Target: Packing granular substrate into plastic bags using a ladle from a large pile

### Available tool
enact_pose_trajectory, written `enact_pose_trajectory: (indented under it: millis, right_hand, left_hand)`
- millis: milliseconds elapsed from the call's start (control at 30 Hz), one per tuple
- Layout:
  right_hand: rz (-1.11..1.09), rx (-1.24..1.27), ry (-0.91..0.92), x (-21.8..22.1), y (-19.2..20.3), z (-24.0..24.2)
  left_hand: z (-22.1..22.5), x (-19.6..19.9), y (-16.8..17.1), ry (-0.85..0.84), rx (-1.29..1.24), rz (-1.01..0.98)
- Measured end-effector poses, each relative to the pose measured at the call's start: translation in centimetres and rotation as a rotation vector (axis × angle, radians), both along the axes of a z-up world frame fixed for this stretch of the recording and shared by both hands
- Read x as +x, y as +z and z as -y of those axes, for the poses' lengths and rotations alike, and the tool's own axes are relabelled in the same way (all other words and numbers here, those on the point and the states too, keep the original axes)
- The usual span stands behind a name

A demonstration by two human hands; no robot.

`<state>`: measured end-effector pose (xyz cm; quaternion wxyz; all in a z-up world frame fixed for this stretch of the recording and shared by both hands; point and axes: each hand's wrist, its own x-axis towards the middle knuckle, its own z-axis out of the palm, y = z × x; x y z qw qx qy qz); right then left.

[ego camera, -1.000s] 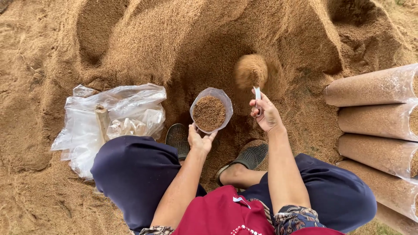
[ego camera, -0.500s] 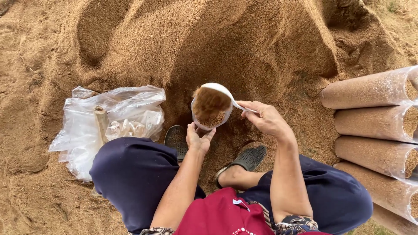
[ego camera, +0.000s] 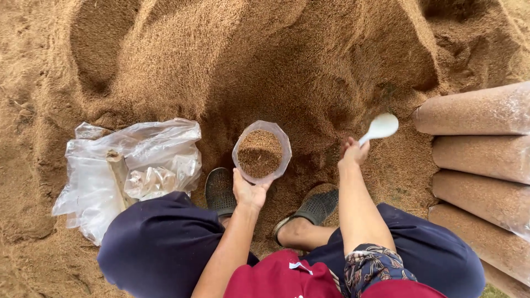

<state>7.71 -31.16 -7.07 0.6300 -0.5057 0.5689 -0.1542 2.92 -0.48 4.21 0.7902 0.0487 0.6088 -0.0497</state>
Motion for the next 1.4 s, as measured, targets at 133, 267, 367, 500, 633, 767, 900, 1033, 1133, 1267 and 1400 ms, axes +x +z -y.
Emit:
enact_pose_trajectory:
  millis: [133,267,367,500,633,767,900,1033,1133,1267,1400]
  right_hand:
    - [-0.197,0.025,0.005,-0.7,-9.8,3.8]
    - [-0.071,0.104,0.258,2.2,-2.9,-1.5]
    - [0.046,0.23,0.4,4.0,1.9,-4.1]
    - [0.256,0.441,0.479,4.0,2.2,-3.7]
    - [0.359,0.503,0.542,3.6,5.6,-4.3]
    - [0.432,0.523,0.733,2.9,9.5,-4.8]
    - [0.416,0.513,0.894,1.6,14.1,-5.7]
    - [0.414,0.378,1.004,0.5,18.5,-7.1]
    - [0.32,0.212,1.188,-0.5,22.2,-8.4]
    - [0.134,-0.119,1.442,-1.4,26.6,-10.1]
    - [0.159,-0.216,1.413,-1.1,26.0,-10.3]
  left_hand:
    - [-0.2,-1.4,-4.9,-0.086,0.025,0.043]
    - [0.2,-1.2,-4.9,-0.128,0.044,0.049]
    - [0.3,-0.7,-4.6,-0.099,0.035,0.054]
    - [0.5,0.3,-1.1,-0.069,0.022,0.019]
    - [0.3,0.1,-1.2,-0.068,0.015,0.051]
    - [0.5,-0.4,-3.1,-0.07,0.01,0.089]
    - [0.7,-0.8,-4.7,-0.041,-0.001,0.123]
    - [0.8,-1.1,-5.1,-0.053,-0.003,0.175]
    - [0.7,-1.2,-4.1,-0.065,0.019,0.2]
    - [0.0,-0.9,-3.0,-0.044,-0.009,0.209]
    - [-0.4,-0.8,-3.2,-0.064,-0.019,0.212]
